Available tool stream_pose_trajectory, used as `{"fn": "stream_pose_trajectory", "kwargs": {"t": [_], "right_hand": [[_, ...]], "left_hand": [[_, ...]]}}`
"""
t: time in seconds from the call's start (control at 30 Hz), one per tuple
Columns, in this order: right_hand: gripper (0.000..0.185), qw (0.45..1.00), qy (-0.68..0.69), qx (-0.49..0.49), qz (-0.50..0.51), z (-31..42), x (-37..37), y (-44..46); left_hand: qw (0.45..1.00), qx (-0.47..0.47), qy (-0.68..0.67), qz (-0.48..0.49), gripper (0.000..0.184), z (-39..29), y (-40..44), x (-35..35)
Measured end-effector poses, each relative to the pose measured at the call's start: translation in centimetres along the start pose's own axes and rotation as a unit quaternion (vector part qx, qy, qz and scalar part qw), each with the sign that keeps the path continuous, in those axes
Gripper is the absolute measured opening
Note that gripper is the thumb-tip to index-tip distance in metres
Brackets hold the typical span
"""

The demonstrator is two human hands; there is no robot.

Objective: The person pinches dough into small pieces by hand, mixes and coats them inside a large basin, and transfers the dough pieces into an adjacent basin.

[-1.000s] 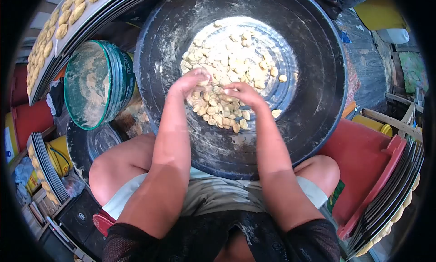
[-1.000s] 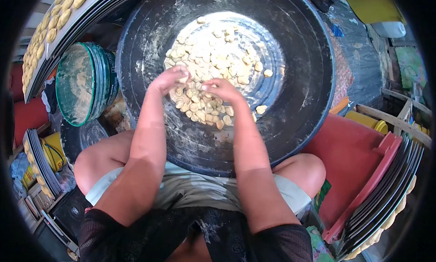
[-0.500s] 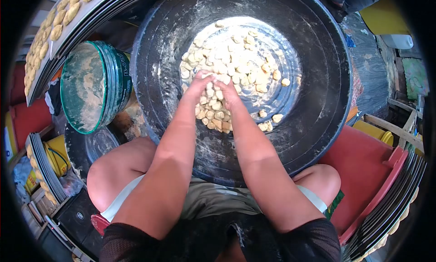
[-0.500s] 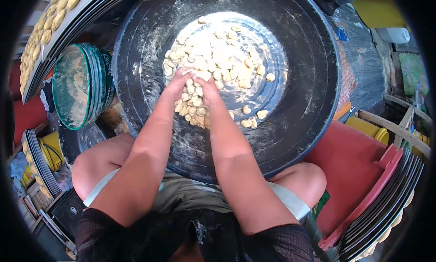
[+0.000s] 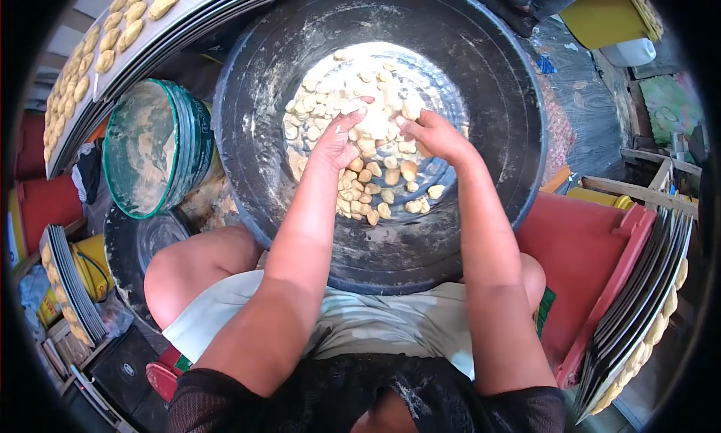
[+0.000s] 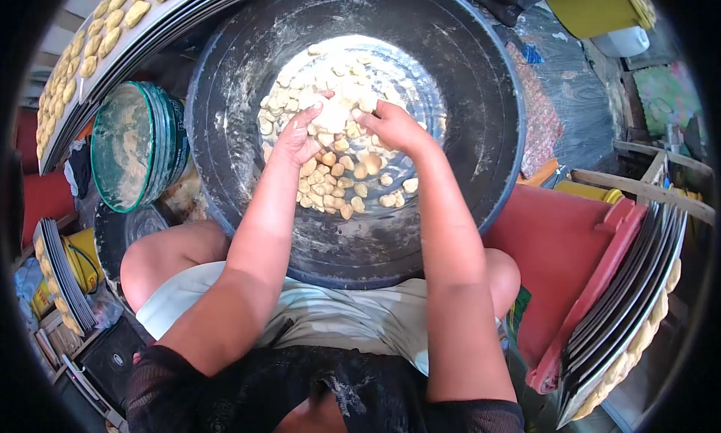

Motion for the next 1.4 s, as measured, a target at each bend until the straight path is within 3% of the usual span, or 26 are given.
{"fn": "stream_pose_trajectory", "kwargs": {"t": [0.07, 0.1, 0.2, 0.23, 0.33, 0.37, 0.47, 0.57, 0.63, 0.73, 0.77, 0.83, 0.9, 1.03, 1.13, 1.17, 1.27, 1.3, 1.4], "right_hand": [[0.048, 0.991, -0.025, 0.131, -0.017, -0.7, 0.4, -0.6], [0.05, 0.993, -0.033, 0.112, -0.016, 1.1, 0.2, -2.4], [0.052, 0.929, -0.141, 0.335, -0.069, 3.4, -1.2, -6.2], [0.053, 0.939, -0.149, 0.303, -0.061, 4.3, -1.8, -7.5], [0.051, 0.934, -0.156, 0.307, -0.092, 3.5, -1.4, -8.6], [0.049, 0.986, 0.043, 0.153, -0.039, 2.8, -0.9, -8.4], [0.045, 0.927, 0.334, 0.158, -0.056, 2.1, -0.4, -9.7], [0.046, 0.928, 0.234, 0.252, -0.142, 0.9, -0.7, -9.7], [0.038, 0.917, 0.196, 0.29, -0.192, 1.4, -0.9, -10.0], [0.025, 0.937, 0.247, 0.213, -0.128, 2.7, -0.4, -10.4], [0.017, 0.919, 0.278, 0.25, -0.126, 3.1, 0.0, -10.5], [0.017, 0.886, 0.331, 0.289, -0.145, 3.3, 0.8, -10.7], [0.019, 0.862, 0.361, 0.317, -0.159, 3.4, 1.7, -10.8], [0.02, 0.892, 0.366, 0.259, -0.061, 3.1, 1.5, -10.6], [0.031, 0.939, 0.135, 0.301, -0.093, 3.8, 1.2, -11.0], [0.04, 0.9, -0.116, 0.384, -0.169, 4.7, 1.2, -11.9], [0.033, 0.934, -0.06, 0.312, -0.163, 3.3, 1.2, -11.2], [0.028, 0.941, 0.026, 0.296, -0.163, 2.9, 1.6, -10.9], [0.027, 0.961, 0.197, 0.189, -0.05, 2.6, 3.5, -10.5]], "left_hand": [[0.999, 0.01, 0.012, 0.028, 0.042, -0.4, -0.8, -1.9], [1.0, -0.008, 0.025, 0.016, 0.041, -0.5, -1.1, -3.1], [0.999, -0.018, -0.019, 0.024, 0.04, -0.5, -1.4, -5.5], [1.0, -0.021, 0.013, -0.008, 0.039, -0.7, -2.1, -6.9], [0.999, -0.031, 0.015, 0.022, 0.036, -0.4, -2.9, -8.4], [0.998, 0.0, 0.041, 0.047, 0.046, -0.7, -3.5, -8.4], [0.995, 0.002, 0.077, 0.064, 0.048, -1.1, -4.1, -9.1], [0.985, -0.004, 0.13, 0.111, 0.05, -1.8, -4.8, -10.8], [0.981, 0.008, 0.189, 0.04, 0.049, -2.3, -5.0, -11.9], [0.982, -0.026, 0.185, -0.014, 0.041, -2.5, -4.7, -12.0], [0.989, -0.041, 0.143, -0.024, 0.036, -2.4, -4.6, -11.8], [0.996, -0.05, 0.069, -0.033, 0.028, -1.9, -4.4, -11.1], [0.998, -0.05, 0.029, -0.009, 0.032, -1.6, -4.5, -11.0], [0.993, -0.044, 0.062, 0.089, 0.041, -1.5, -5.3, -13.4], [0.994, -0.045, 0.09, 0.036, 0.048, -0.5, -4.9, -13.3], [0.994, -0.045, 0.092, 0.031, 0.048, -0.4, -4.9, -13.1], [0.994, -0.044, 0.095, 0.011, 0.048, -0.6, -5.0, -12.7], [0.994, -0.042, 0.096, 0.0, 0.048, -1.0, -5.1, -12.8], [0.996, -0.035, 0.082, 0.018, 0.044, -1.6, -5.2, -11.8]]}}
Point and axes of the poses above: each hand's wrist, its own y-axis towards the middle knuckle, its own x-axis out of the back of the hand, z = x × y, the point moved 2 cm from there along y, towards the middle knuckle, and after that the axes turned 12 degrees about y, right-handed, at the moved point
